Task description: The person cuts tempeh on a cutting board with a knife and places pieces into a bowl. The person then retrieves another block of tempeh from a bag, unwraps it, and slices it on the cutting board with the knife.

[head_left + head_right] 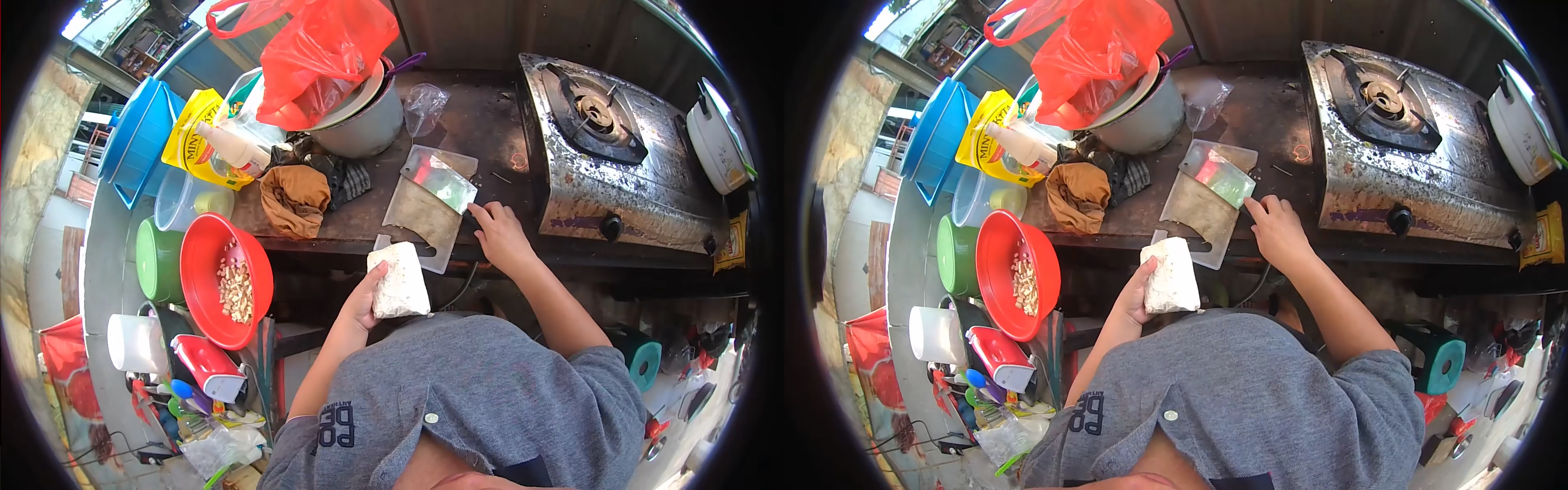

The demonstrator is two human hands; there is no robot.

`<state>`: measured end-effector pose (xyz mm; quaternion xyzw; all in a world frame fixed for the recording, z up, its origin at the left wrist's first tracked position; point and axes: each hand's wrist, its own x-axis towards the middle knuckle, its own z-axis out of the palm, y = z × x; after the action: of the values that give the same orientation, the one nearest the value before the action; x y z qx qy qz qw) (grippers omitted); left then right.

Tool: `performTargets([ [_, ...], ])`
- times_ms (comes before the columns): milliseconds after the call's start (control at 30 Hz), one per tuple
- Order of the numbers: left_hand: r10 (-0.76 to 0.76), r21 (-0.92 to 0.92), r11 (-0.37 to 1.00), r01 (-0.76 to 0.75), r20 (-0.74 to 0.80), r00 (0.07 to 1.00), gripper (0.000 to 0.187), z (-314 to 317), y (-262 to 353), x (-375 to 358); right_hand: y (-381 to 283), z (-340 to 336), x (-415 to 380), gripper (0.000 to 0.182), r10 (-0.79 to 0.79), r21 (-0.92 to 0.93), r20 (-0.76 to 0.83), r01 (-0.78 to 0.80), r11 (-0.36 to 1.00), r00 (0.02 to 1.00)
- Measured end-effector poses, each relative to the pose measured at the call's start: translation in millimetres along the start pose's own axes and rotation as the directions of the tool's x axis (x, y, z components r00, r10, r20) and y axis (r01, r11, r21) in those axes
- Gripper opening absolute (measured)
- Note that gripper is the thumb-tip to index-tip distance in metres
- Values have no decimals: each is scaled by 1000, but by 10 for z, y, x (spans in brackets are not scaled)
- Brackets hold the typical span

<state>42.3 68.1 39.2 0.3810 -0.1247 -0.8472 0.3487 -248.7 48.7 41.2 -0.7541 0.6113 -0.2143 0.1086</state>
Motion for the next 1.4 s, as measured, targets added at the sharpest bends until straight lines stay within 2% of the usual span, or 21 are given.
performTargets([
  [67,28,95,995,-24,-43,999,54,-10,-1,61,-30,16,-5,47,-12,-13,38,12,1000,999],
  [267,22,156,988,-21,-9,1000,55,-136,94,185,-177,-185,-46,46,-42,19,32,41,999,999],
  [333,46,229,973,-42,-9,999,54,-132,129,165,-204,-265,-73,43,-5,151,13,3,989,1000],
  [367,43,230,972,-39,-9,999,54,-144,155,138,-218,-310,-94,43,-2,152,13,0,988,1000],
  [433,94,292,954,-73,-57,994,58,-200,253,63,-227,-395,-128,39,88,399,-15,-75,914,996],
  [467,75,315,948,-52,-62,995,60,-282,353,21,-198,-420,-147,39,94,398,-19,-79,914,995],
  [533,77,375,926,-42,-79,994,58,-410,560,-56,-113,-459,-205,40,164,611,163,-230,758,973],
  [633,85,621,783,38,-167,982,54,-382,867,-118,-91,-467,-306,45,215,642,241,-322,696,946],
  [733,130,887,449,109,-186,974,59,-169,1039,-206,-113,-551,-364,48,283,676,313,-422,604,907],
  [800,84,898,429,95,-145,986,65,-44,1096,-159,-103,-588,-384,48,293,720,313,-427,547,903],
  [833,75,916,400,29,-65,995,67,34,1115,-90,-100,-583,-394,48,291,759,318,-426,492,902],
  [967,17,924,365,-111,113,993,85,335,1148,406,-97,-512,-395,46,327,750,305,-437,496,895],
  [1033,-11,921,367,-135,149,989,88,376,1156,686,-138,-488,-389,44,249,703,220,-330,630,943],
  [1133,-53,954,291,-77,97,994,77,367,1168,979,-241,-509,-387,43,188,651,163,-249,717,968],
  [1200,29,965,220,-142,139,990,75,336,1171,958,-299,-516,-379,45,174,618,141,-224,754,975],
  [1233,170,965,111,-236,216,962,62,358,1136,892,-325,-524,-371,45,150,611,140,-204,765,979],
  [1267,157,968,105,-227,210,965,62,404,1113,811,-349,-514,-372,46,123,605,141,-184,775,982],
  [1300,294,952,-94,-291,306,906,58,487,1094,731,-352,-459,-378,47,79,566,94,-119,816,992],
  [1333,399,900,-295,-320,420,815,54,526,1054,681,-371,-453,-372,47,90,571,94,-127,811,992],
  [1367,429,892,-247,-379,451,783,52,478,951,678,-398,-461,-359,47,81,567,142,-148,810,987],
  [1400,411,850,-363,-382,514,753,50,560,868,604,-419,-452,-349,47,72,562,190,-169,810,979],
])
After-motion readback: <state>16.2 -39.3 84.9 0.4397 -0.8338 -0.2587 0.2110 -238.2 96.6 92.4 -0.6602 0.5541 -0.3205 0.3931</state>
